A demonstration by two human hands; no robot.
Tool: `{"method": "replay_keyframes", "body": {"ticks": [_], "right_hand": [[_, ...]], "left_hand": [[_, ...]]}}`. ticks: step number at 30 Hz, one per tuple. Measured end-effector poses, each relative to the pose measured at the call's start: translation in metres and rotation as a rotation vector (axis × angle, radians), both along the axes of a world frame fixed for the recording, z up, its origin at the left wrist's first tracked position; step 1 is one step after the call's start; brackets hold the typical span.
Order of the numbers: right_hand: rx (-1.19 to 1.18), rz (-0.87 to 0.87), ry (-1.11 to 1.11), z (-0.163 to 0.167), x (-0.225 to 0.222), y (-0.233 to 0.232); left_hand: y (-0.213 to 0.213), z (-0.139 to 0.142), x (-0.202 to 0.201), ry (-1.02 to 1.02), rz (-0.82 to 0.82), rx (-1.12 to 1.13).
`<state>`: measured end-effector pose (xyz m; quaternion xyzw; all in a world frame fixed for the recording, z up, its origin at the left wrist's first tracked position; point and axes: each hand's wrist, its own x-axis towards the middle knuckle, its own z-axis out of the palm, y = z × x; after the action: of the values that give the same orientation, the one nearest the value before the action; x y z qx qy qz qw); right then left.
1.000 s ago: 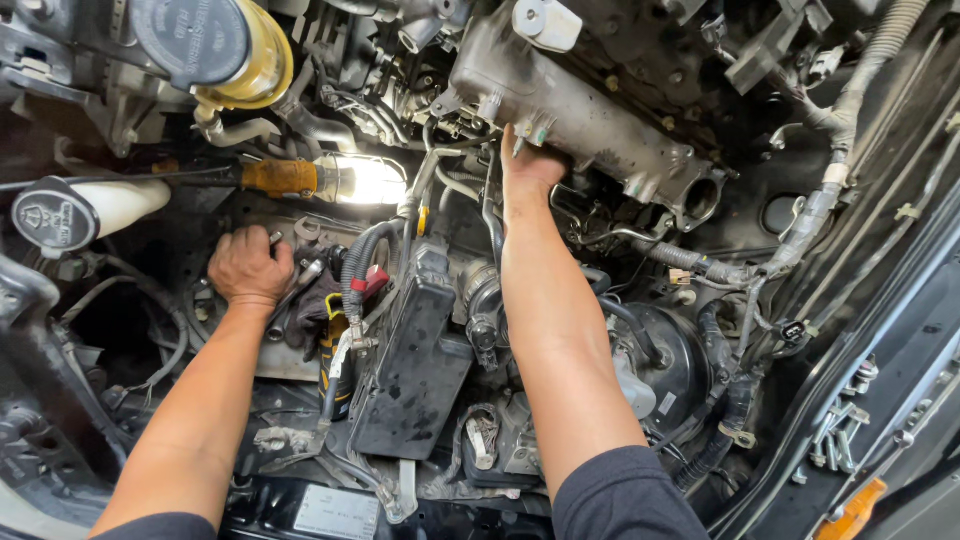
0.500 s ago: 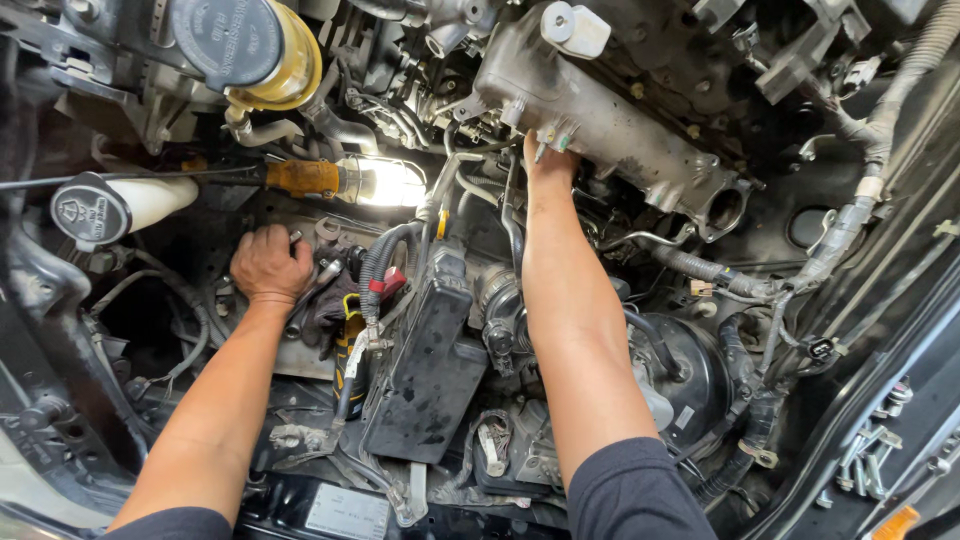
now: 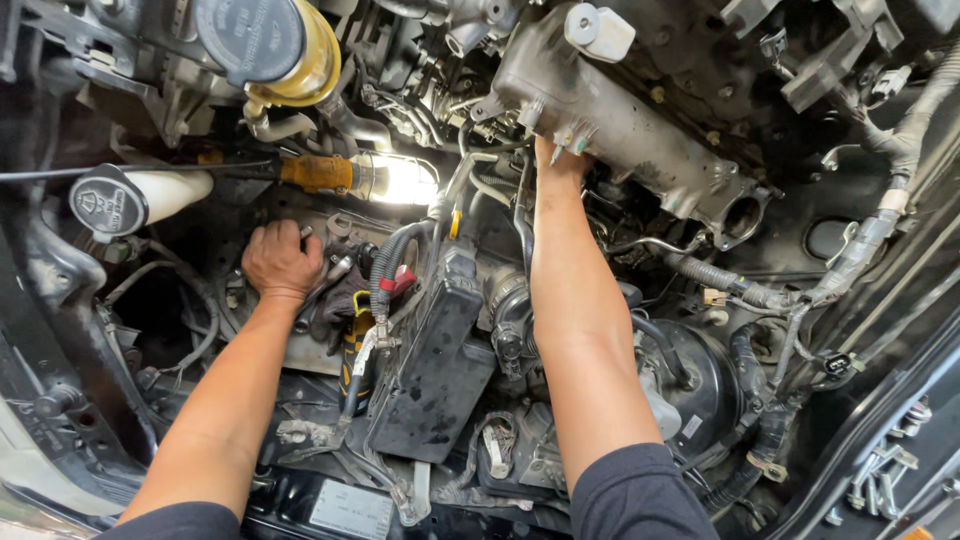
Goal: The person uses a ratchet and socket to loosen and remove bolts from the engine's intake manifold. They then disconnect a nearby electrical connector and reposition a hose to gain access to the manifold area.
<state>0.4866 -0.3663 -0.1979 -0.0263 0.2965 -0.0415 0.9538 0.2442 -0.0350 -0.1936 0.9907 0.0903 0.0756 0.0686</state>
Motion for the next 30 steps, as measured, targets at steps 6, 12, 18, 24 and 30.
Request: {"method": "replay_keyframes", "body": {"ticks": [6,12,18,24,30], "right_hand": [[-0.002,-0.059,-0.033,-0.004,-0.022,-0.010],[0.028,-0.065,0.056,0.005,-0.036,-0.018],[-0.002,-0.053,0.136,0.025,-0.040,-0.013],[-0.020,-0.011,0.207,0.027,-0.042,-0.011],[-0.020,0.029,0.115,0.024,-0.047,-0.016]], "left_hand": [[0.001,-0.003,-0.002,-0.012,-0.012,0.009],[0.003,-0.002,-0.005,-0.022,-0.011,-0.001],[0.003,-0.004,-0.005,-0.027,-0.018,0.001],[0.005,-0.008,-0.008,-0.011,-0.004,-0.010],[0.006,-0.010,-0.008,-0.016,-0.007,-0.010]]}}
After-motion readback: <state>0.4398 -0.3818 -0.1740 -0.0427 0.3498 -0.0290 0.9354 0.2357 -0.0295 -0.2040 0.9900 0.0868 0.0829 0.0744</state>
